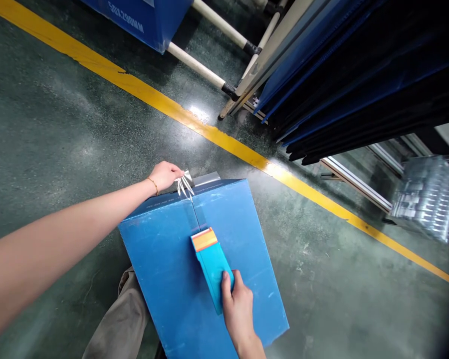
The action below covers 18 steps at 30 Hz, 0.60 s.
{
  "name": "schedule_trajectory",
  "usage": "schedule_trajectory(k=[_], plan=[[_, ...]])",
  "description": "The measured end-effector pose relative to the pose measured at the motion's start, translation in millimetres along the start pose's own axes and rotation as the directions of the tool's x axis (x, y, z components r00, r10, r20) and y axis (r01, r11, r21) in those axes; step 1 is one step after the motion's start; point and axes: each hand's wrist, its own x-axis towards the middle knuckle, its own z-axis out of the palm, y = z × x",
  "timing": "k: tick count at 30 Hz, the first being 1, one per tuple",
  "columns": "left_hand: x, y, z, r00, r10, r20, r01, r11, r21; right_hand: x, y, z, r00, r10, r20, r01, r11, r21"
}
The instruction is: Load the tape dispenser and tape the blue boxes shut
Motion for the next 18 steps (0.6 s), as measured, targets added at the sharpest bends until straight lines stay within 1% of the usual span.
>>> schedule_trajectory(k=[4, 6, 7, 8, 10, 12, 14, 16, 18], plan=[[14, -21, 27.7, 0.989, -0.097, 0.116, 0.081, 0.987, 0.141, 4, 2, 3, 1.0, -0.018, -0.013, 0.019, 1.0, 0.018], [16, -25, 35.0, 0.977, -0.142, 0.157, 0.107, 0.972, 0.209, 5, 3, 5, 1.0, -0.026, -0.016, 0.027, 0.999, 0.031], [15, -24, 36.4, 0.975, -0.145, 0.167, 0.104, 0.967, 0.234, 6, 4, 7, 0.999, -0.029, -0.018, 0.03, 0.999, 0.037], [13, -20, 36.7, 0.974, -0.136, 0.182, 0.088, 0.965, 0.248, 6, 4, 8, 0.999, -0.031, -0.02, 0.032, 0.999, 0.043], [4, -6, 37.0, 0.966, -0.083, 0.246, 0.02, 0.969, 0.246, 6, 6, 10, 0.999, -0.034, -0.024, 0.035, 0.998, 0.053], [-7, 10, 39.8, 0.946, -0.024, 0.324, -0.056, 0.97, 0.236, 6, 6, 11, 0.999, -0.04, -0.031, 0.042, 0.997, 0.061], [-17, 23, 45.0, 0.93, -0.003, 0.367, -0.101, 0.96, 0.263, 5, 3, 8, 0.998, -0.047, -0.04, 0.049, 0.997, 0.066], [-24, 29, 49.8, 0.934, -0.011, 0.358, -0.112, 0.94, 0.322, 3, -1, 3, 0.997, -0.053, -0.049, 0.056, 0.996, 0.07], [-26, 31, 52.5, 0.945, -0.026, 0.326, -0.106, 0.919, 0.381, -2, -4, -4, 0.996, -0.073, -0.046, 0.076, 0.994, 0.082]])
